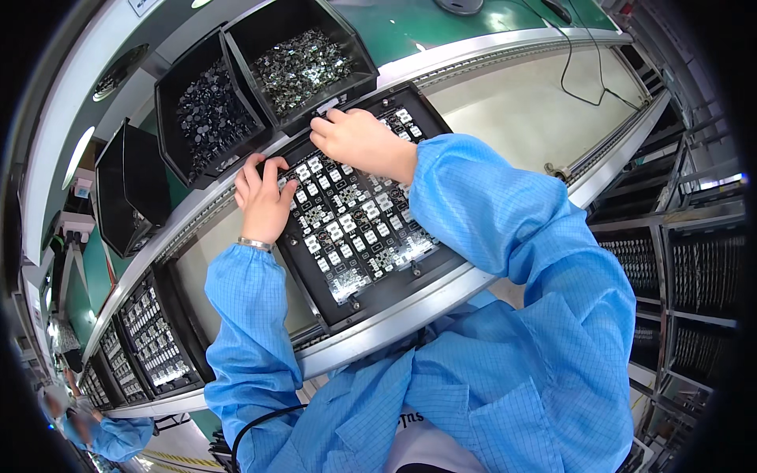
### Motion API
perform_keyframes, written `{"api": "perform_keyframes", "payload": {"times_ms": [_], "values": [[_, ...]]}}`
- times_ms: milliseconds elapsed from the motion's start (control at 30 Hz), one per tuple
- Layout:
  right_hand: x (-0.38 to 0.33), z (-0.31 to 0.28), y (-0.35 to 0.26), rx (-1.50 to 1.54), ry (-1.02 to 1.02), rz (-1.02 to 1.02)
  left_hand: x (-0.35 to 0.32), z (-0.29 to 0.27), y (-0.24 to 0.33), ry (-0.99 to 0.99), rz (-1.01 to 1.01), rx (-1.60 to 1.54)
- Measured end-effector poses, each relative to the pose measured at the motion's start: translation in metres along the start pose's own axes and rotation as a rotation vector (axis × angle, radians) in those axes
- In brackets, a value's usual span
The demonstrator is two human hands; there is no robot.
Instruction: Manually placing small electronic components into designated slots on printed circuit boards and managing board stacks.
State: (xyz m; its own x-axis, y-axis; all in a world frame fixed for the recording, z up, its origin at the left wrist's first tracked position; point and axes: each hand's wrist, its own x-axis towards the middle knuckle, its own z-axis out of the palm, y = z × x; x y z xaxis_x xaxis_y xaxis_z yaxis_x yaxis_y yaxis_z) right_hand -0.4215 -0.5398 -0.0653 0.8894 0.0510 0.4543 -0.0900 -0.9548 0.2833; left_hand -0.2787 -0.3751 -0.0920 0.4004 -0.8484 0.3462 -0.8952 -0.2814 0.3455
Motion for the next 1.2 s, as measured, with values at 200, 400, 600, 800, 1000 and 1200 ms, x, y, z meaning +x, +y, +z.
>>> {"api": "perform_keyframes", "payload": {"times_ms": [200, 400, 600, 800, 1000, 1200], "values": [[-0.020, -0.020, 0.028, 0.205, 0.020, -0.063, -0.004, -0.010, -0.005, 0.012, 0.005, -0.022], [-0.064, -0.005, 0.053, 0.024, -0.070, 0.423, -0.034, -0.051, 0.010, 0.048, 0.051, 0.129], [-0.054, -0.001, 0.057, 0.271, -0.013, 0.519, -0.081, -0.066, 0.022, -0.278, -0.098, -0.183], [-0.027, -0.037, 0.038, 0.282, -0.342, 0.602, -0.079, -0.060, 0.029, -0.304, -0.023, 0.028], [0.054, -0.038, 0.039, 0.614, -0.064, 0.477, -0.063, -0.052, 0.033, -0.465, 0.134, -0.307], [0.086, 0.022, 0.050, 0.538, -0.299, 0.381, 0.025, -0.065, 0.011, 0.109, 0.128, -0.031]]}}
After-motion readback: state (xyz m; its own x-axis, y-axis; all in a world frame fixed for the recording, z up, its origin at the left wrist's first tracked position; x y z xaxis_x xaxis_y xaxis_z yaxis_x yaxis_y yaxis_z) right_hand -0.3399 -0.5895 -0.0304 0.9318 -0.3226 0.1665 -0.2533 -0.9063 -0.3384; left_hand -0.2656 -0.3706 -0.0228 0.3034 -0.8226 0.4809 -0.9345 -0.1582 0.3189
